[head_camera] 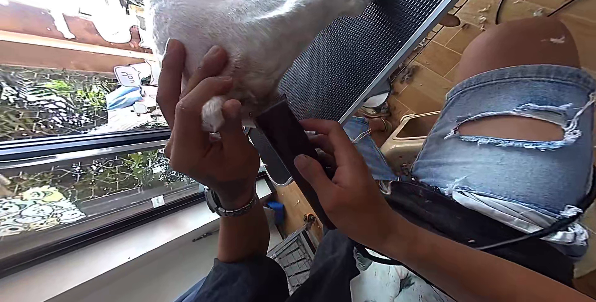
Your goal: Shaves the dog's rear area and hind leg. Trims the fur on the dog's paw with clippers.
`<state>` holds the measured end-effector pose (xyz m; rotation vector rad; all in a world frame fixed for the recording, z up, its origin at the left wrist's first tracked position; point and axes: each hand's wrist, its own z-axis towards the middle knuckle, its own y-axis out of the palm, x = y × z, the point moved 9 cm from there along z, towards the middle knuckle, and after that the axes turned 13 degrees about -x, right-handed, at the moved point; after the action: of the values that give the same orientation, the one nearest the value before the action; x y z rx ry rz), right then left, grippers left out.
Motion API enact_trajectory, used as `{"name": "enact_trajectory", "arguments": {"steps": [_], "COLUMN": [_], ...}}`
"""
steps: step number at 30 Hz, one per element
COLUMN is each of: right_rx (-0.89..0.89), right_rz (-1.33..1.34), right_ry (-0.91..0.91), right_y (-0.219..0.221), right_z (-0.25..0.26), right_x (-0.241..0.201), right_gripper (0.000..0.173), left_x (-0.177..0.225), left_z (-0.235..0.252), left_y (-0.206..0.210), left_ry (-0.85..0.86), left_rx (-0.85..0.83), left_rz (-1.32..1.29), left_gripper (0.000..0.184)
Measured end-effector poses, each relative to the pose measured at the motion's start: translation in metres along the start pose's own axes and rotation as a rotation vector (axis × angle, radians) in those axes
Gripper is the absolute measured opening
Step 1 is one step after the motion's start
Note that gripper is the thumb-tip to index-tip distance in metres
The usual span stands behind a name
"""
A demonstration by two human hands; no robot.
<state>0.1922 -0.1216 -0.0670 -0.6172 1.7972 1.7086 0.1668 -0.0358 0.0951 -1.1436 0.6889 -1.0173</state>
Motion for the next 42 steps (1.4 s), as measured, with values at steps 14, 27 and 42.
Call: {"name": "enact_trajectory", "arguments": {"steps": [14,27,42], "right_rx": [-0.045,-0.048,-0.263], "right_rz": [0.106,-0.22,-0.738], "right_ry": [-0.014,0.016,-0.185], "right_y": [-0.005,-0.023,-0.027], "right_z": [0.003,0.007,0.038], "right_x": [-0.019,-0.028,-0.064], "right_gripper": [0.038,0.038,0.038], "left_x": [-0.004,-0.006,-0.007], "left_z": [-0.007,-0.025,-0.031], "left_y": [-0.002,-0.009,-0.011], "left_ry": [0.009,-0.018,-0.037], "left_rx": [0.057,0.209,0.21], "left_rz": [-0.087,0.137,0.088], "left_gripper": [0.025,0.024,0.018]}}
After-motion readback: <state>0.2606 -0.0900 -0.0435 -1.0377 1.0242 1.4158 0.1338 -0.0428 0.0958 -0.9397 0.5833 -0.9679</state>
